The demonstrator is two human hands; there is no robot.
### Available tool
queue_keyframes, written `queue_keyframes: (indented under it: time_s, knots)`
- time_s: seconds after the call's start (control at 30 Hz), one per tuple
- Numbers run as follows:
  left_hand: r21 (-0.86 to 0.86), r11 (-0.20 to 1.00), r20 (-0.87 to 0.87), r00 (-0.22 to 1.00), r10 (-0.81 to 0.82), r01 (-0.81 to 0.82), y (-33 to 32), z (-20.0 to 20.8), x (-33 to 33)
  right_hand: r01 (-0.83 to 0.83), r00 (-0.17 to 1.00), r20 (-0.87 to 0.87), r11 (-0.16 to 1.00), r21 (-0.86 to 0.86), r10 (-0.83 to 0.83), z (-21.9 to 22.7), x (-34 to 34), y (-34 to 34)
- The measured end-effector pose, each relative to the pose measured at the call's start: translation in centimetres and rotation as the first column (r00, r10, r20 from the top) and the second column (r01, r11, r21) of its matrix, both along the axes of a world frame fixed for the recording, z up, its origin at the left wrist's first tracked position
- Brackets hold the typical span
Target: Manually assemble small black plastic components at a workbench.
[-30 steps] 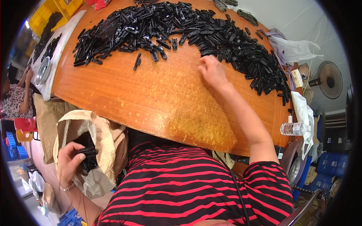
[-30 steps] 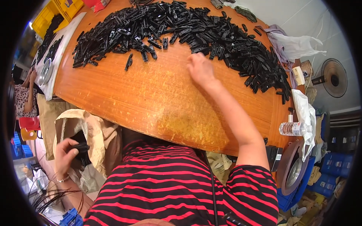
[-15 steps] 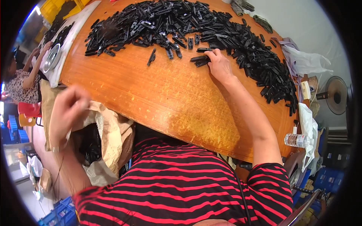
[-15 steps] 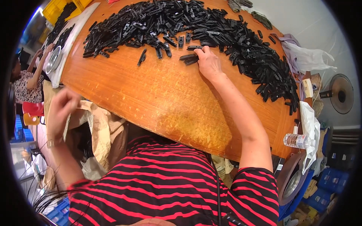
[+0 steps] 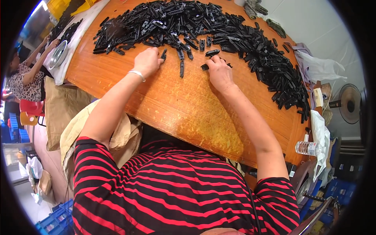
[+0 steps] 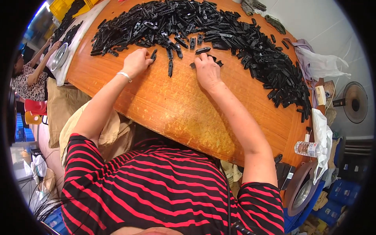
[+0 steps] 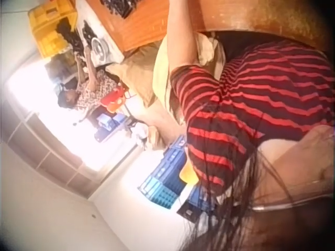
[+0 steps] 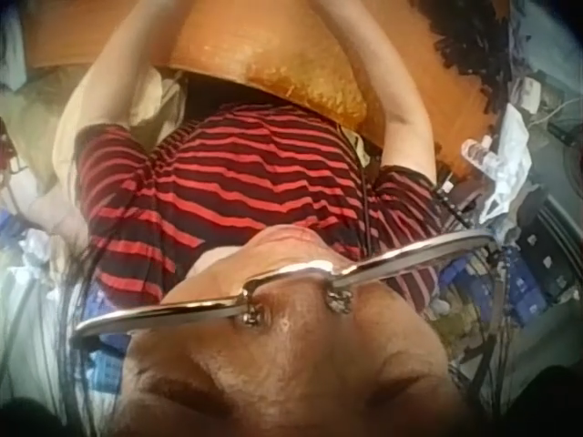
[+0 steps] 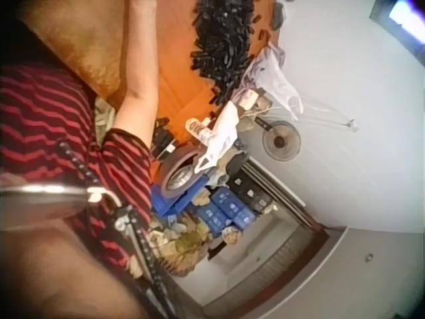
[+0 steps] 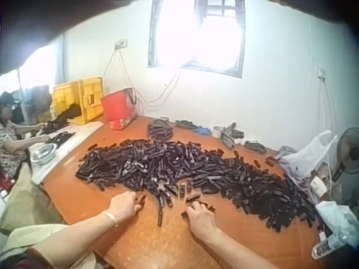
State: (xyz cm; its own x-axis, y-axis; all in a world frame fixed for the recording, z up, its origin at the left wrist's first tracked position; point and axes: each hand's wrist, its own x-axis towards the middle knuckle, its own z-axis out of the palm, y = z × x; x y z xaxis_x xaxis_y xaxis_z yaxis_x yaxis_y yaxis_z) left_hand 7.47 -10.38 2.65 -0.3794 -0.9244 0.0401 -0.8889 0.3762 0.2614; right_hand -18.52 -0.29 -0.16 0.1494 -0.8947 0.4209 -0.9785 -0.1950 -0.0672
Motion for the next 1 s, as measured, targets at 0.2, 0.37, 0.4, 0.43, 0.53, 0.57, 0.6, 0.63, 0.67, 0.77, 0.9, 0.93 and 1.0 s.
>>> queue_keyframes:
  time_s: [0.2, 0.37, 0.4, 0.43, 0.53, 0.57, 0.6, 0.63, 0.67, 0.77, 0.9, 0.93, 1.0]
  knots:
    - [-0.020, 0.999, -0.070, 0.997, -0.029, 0.028, 1.6, -0.7, -0.1, 0.052, 0.996, 0.040, 0.914, 0.403, -0.074, 3.1, 2.7, 0.6]
    - [-0.110, 0.991, -0.130, 0.987, -0.092, 0.078, 2.8, -0.9, 0.6, -0.082, 0.986, 0.167, 0.826, 0.558, -0.015, 2.1, 7.2, 3.7]
    - [-0.074, 0.994, -0.155, 0.983, -0.095, 0.085, 3.0, -0.8, 0.6, -0.164, 0.972, 0.224, 0.880, 0.446, 0.068, 1.9, 7.8, 4.4]
    - [-0.037, 0.995, -0.178, 0.979, -0.100, 0.094, 3.2, -0.7, 0.7, -0.241, 0.950, 0.272, 0.915, 0.323, 0.154, 1.7, 8.2, 4.8]
    - [-0.113, 0.982, -0.218, 0.961, -0.172, 0.150, 4.3, -0.9, 1.1, -0.246, 0.926, 0.352, 0.927, 0.284, 0.138, 1.9, 8.6, 5.0]
    - [-0.112, 0.982, -0.217, 0.961, -0.173, 0.151, 4.6, -0.7, 1.1, -0.245, 0.925, 0.354, 0.927, 0.284, 0.136, 1.8, 8.5, 4.9]
    - [0.058, 0.988, -0.374, 0.921, -0.114, 0.145, 5.0, -0.5, 1.1, -0.238, 0.899, 0.422, 0.941, 0.238, 0.121, 1.6, 8.3, 4.5]
    - [0.226, 0.961, -0.510, 0.860, -0.023, 0.160, 5.4, -0.1, 0.9, -0.230, 0.867, 0.486, 0.954, 0.194, 0.110, 1.9, 8.2, 4.3]
    - [0.229, 0.960, -0.510, 0.860, -0.021, 0.159, 6.0, 0.4, 0.7, -0.231, 0.866, 0.487, 0.953, 0.196, 0.110, 2.2, 8.2, 4.3]
    - [0.519, 0.777, -0.775, 0.580, 0.253, 0.356, 7.6, 0.9, 0.0, -0.244, 0.772, 0.632, 0.952, 0.185, 0.075, 3.1, 8.5, 4.6]
    - [0.524, 0.769, -0.830, 0.422, 0.365, 0.366, 8.9, 1.3, -1.0, -0.292, 0.625, 0.772, 0.951, 0.097, 0.113, 3.3, 9.2, 4.7]
    - [0.533, 0.763, -0.825, 0.425, 0.373, 0.365, 9.2, 1.5, -1.3, -0.323, 0.522, 0.852, 0.935, 0.150, 0.044, 3.5, 9.1, 4.7]
    - [0.524, 0.772, -0.824, 0.441, 0.355, 0.359, 9.7, 2.0, -1.5, -0.347, 0.429, 0.902, 0.932, 0.105, 0.058, 3.5, 9.2, 4.7]
